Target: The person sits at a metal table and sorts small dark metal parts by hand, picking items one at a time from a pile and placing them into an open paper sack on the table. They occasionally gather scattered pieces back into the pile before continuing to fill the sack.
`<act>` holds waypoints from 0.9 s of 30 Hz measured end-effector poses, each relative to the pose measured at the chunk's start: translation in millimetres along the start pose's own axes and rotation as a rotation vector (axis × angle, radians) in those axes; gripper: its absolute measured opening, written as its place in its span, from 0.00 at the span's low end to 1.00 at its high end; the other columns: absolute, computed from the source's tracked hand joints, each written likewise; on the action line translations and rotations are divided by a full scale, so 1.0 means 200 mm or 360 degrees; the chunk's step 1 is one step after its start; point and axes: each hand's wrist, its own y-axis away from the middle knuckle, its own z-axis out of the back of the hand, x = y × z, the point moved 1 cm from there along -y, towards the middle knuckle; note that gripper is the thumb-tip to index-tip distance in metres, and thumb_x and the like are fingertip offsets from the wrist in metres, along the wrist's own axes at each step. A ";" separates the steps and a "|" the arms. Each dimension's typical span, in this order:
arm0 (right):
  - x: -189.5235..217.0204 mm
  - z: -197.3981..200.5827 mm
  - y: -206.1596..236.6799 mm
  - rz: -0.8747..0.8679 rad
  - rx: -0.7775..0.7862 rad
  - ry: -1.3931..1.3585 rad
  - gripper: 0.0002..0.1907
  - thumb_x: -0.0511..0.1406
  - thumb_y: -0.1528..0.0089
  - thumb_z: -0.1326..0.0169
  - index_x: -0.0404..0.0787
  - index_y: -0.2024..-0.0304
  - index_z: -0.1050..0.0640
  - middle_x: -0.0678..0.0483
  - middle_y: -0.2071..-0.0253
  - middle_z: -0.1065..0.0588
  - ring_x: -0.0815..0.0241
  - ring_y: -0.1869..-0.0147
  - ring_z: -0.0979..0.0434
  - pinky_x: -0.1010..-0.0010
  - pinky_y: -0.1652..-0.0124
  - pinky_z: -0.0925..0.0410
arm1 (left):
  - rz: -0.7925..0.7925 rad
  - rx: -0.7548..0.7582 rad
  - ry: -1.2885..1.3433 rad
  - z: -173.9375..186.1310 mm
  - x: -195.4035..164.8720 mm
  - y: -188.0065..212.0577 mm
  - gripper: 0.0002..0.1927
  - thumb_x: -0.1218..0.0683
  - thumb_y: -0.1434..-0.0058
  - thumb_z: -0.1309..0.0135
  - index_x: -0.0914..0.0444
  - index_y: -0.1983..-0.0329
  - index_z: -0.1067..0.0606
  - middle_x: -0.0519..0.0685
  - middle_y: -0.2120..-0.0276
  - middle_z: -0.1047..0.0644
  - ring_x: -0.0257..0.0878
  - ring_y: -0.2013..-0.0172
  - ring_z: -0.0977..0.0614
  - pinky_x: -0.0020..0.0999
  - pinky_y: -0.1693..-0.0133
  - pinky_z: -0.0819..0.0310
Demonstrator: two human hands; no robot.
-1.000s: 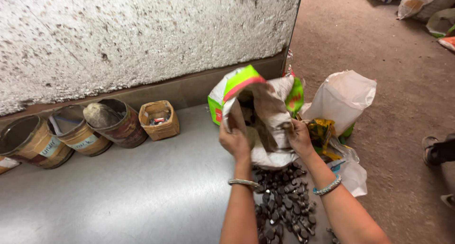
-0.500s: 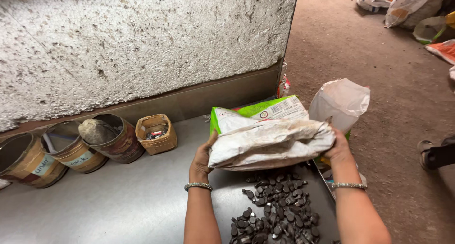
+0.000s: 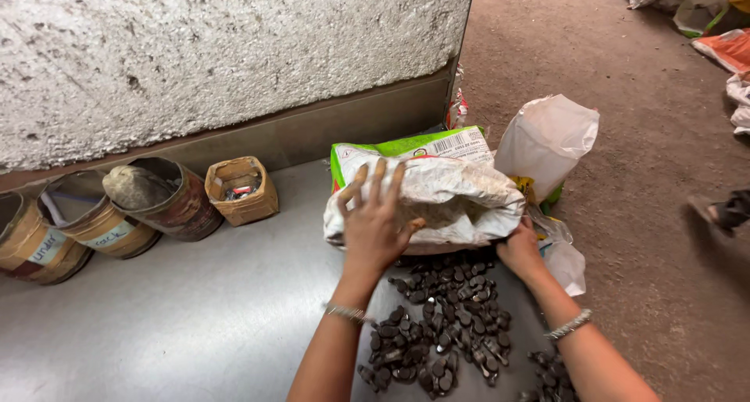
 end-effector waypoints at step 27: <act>0.58 -0.28 0.50 -0.0185 0.0825 -0.0024 0.30 0.59 0.35 0.53 0.55 0.37 0.29 0.49 0.29 0.40 0.39 0.24 0.48 0.35 0.34 0.52 | 0.0320 -0.0011 -0.0015 -0.12 0.05 -0.32 0.29 0.61 0.46 0.46 0.61 0.38 0.25 0.54 0.61 0.22 0.53 0.63 0.21 0.47 0.61 0.25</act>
